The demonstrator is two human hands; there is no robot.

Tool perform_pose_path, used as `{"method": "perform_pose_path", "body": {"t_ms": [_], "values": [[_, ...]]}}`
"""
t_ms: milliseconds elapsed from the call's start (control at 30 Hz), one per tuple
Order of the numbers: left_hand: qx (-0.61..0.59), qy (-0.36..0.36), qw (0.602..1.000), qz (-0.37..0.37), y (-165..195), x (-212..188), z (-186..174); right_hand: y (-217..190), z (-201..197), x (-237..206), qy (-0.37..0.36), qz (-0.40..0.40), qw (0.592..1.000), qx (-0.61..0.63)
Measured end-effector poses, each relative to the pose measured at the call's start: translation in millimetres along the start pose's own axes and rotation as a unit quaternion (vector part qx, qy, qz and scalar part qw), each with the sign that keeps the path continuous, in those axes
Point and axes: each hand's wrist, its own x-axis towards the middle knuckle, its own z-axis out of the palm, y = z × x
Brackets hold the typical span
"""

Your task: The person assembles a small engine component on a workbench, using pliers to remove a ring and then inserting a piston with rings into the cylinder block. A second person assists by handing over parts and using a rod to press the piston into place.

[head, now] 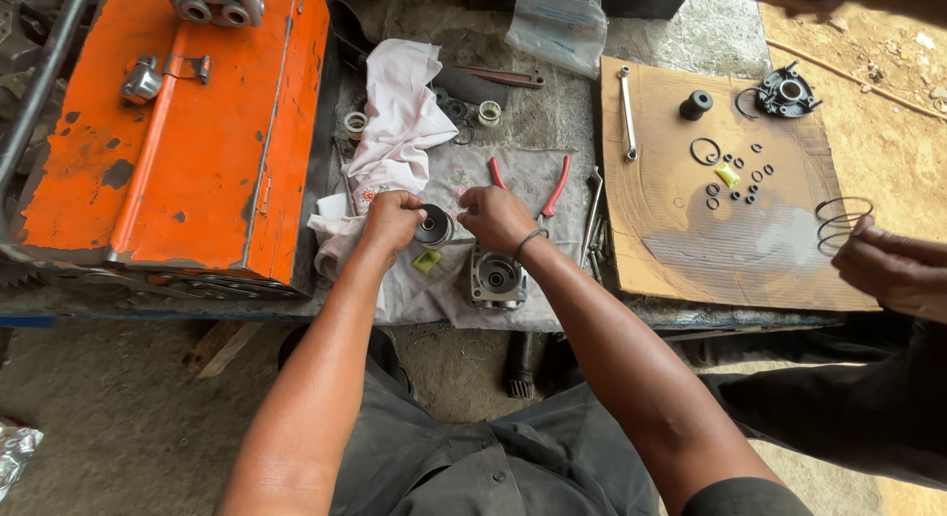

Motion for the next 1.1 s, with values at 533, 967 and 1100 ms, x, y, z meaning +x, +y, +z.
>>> {"method": "perform_pose_path", "body": {"t_ms": [533, 967, 1100], "values": [[0.075, 0.064, 0.994, -0.037, -5.2, -3.8, -6.4, 2.7, 22.5, 35.4, -0.102, 0.063, 0.956, 0.268], [-0.038, 0.026, 0.999, -0.014, -13.3, -5.7, -10.3, -4.6, 23.0, 35.5, -0.102, 0.155, 0.915, 0.359], [-0.006, 0.048, 0.999, -0.016, -14.3, -6.8, -10.5, -5.2, 22.1, 35.7, -0.115, 0.155, 0.913, 0.359]]}}
